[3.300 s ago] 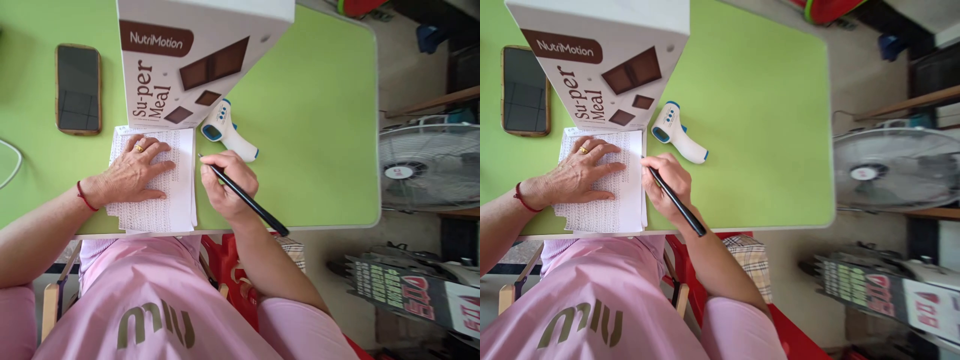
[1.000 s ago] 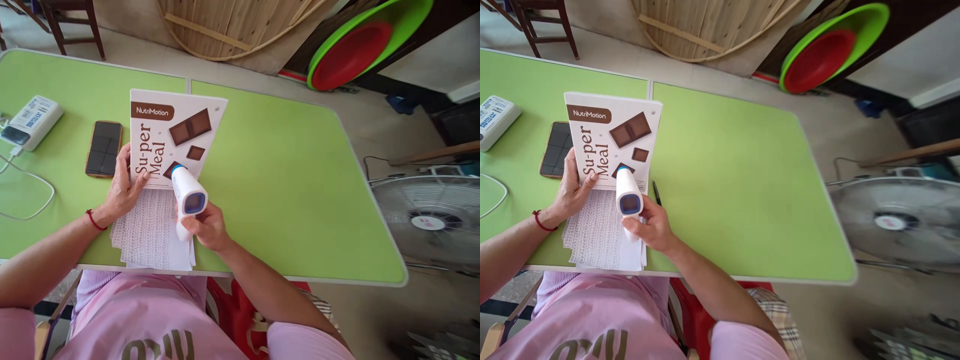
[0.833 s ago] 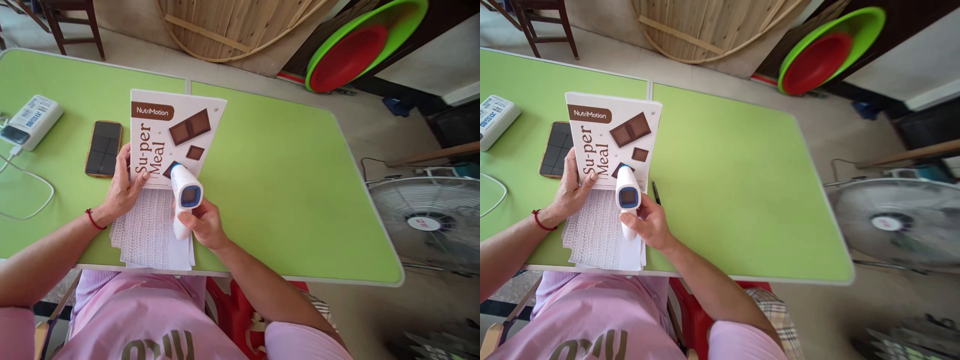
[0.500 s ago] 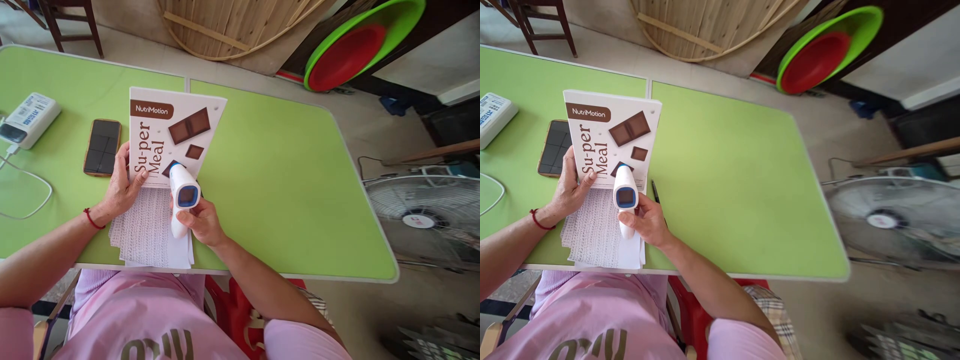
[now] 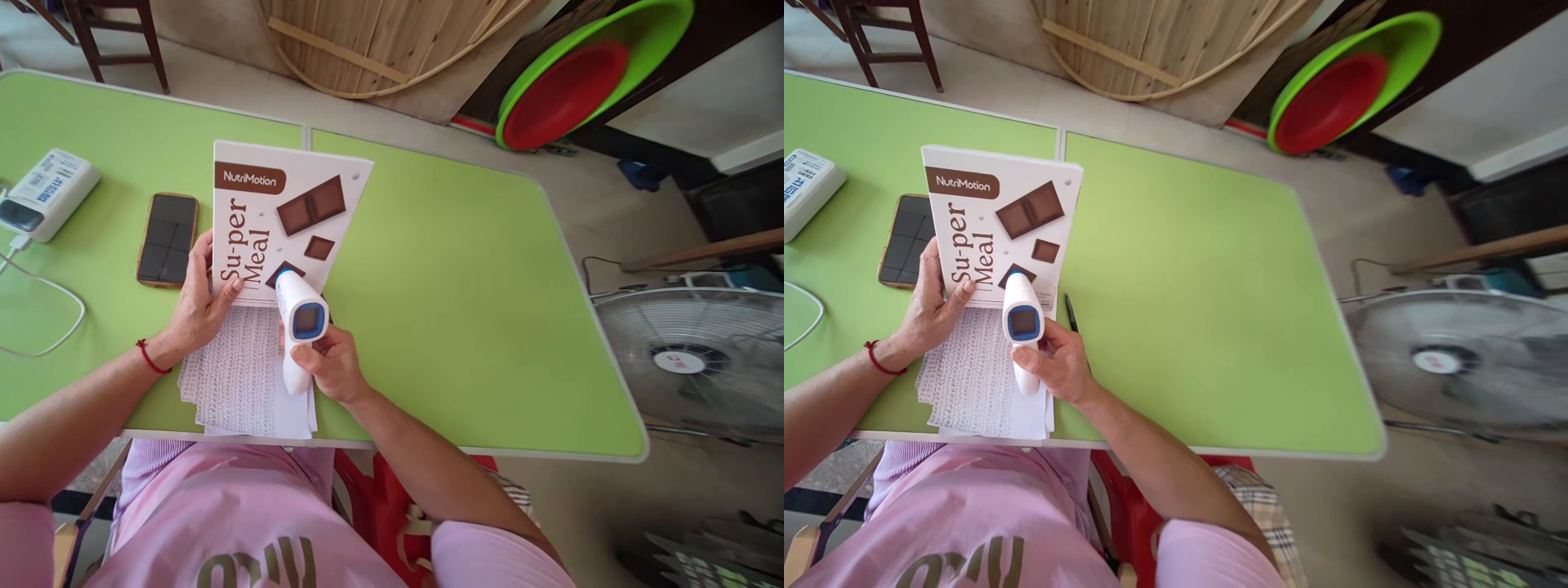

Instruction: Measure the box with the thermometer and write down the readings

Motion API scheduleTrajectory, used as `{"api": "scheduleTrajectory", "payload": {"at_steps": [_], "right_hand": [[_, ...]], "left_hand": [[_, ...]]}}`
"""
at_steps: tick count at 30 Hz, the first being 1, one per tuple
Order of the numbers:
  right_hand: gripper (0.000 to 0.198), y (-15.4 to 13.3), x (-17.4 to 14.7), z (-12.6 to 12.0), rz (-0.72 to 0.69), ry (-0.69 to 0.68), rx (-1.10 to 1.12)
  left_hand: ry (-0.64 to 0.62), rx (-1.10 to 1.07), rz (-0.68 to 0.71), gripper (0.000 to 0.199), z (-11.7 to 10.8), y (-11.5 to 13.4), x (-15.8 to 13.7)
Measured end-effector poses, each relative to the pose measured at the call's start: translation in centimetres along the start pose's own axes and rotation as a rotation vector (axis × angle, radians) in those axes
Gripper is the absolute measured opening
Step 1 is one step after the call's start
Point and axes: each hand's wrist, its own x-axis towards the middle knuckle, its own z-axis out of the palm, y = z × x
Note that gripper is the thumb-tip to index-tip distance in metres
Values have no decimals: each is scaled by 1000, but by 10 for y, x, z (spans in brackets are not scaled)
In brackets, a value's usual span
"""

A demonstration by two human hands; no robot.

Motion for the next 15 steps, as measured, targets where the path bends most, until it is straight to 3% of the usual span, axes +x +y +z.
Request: {"api": "scheduleTrajectory", "payload": {"at_steps": [15], "right_hand": [[45, 0, -1, 1, -20, -24, -2]], "left_hand": [[4, -14, -10, 58, 0, -2, 0]]}}
